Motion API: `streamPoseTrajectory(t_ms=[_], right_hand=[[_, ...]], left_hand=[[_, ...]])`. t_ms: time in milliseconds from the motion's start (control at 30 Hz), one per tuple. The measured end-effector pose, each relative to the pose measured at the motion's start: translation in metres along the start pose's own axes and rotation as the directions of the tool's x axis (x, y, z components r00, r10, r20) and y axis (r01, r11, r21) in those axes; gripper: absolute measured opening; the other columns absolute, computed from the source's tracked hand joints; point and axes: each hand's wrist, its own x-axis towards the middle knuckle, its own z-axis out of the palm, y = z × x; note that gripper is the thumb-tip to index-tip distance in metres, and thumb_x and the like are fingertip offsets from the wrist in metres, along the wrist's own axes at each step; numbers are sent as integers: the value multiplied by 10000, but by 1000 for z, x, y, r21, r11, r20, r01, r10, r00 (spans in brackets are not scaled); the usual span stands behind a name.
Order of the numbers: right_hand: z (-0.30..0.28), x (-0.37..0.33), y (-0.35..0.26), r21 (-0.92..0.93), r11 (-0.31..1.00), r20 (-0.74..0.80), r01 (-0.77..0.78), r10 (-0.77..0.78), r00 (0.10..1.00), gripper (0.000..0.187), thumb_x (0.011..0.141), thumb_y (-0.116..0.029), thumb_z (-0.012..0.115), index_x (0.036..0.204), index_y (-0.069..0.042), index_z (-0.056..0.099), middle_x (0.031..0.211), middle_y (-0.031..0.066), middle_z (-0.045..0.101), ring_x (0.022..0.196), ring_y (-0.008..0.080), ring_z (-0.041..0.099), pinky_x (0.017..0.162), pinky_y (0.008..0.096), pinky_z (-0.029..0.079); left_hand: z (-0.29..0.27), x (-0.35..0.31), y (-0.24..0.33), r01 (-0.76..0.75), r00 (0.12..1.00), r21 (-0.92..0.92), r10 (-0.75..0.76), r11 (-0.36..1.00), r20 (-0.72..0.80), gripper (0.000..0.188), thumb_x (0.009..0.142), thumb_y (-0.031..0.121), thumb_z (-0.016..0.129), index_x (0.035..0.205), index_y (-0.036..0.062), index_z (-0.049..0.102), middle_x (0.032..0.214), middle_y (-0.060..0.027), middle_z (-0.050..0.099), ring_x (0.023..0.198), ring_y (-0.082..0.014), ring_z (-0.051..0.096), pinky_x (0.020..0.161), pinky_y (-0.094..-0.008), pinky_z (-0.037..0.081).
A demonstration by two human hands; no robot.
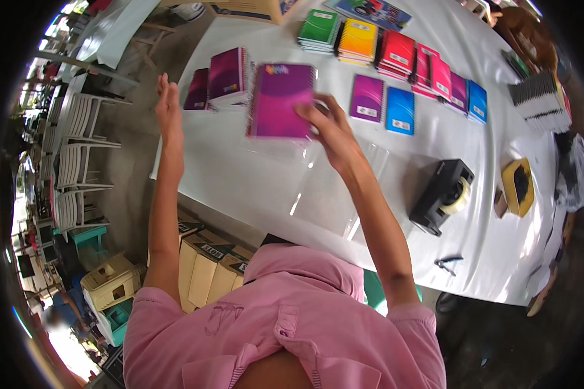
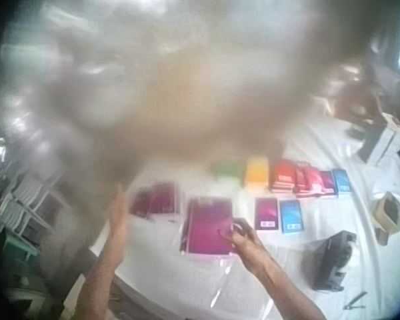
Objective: The person places stacks of colorful spiral-bound notebooks into clear plastic sleeves on a white table. They smooth the sleeves and seal them with tape from a dispenser, repeating the process for multiple stacks.
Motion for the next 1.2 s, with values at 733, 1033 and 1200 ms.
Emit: streamPoseTrajectory(t_ms=[733, 1033, 1200], right_hand=[[1, 39, 89, -889, 367, -53, 274, -677, 734, 204, 796, 128, 583, 920, -23, 640, 995, 108, 630, 863, 301, 628, 691, 390, 514], [-153, -38, 72, -934, 350, -338, -78, -785, 519, 234, 753, 143, 559, 912, -5, 646, 948, 154, 637, 875, 339, 618, 754, 382, 488], [-230, 49, 28, -927, 365, -367, -86, -840, 400, 217, 756, 33, 639, 969, -2, 654, 1002, 172, 635, 970, 366, 592, 833, 418, 470]], left_hand=[[-42, 104, -100, 55, 976, 138, -83, 989, 203, 718, 843, 267, 718, 1412, -20, 388, 1411, -163, 465, 1302, -220, 430, 1079, -305, 317], [153, -78, -14, -672, 524, 18, 459, 740, 717, 538, 852, 63, 617, 1372, 111, 489, 1466, -138, 405, 1425, -379, 215, 1125, -553, 161], [253, -96, -5, -541, 557, -14, 371, 841, 743, 620, 886, 110, 586, 1458, 171, 354, 1525, -139, 295, 1417, -409, 203, 1100, -601, 197]])
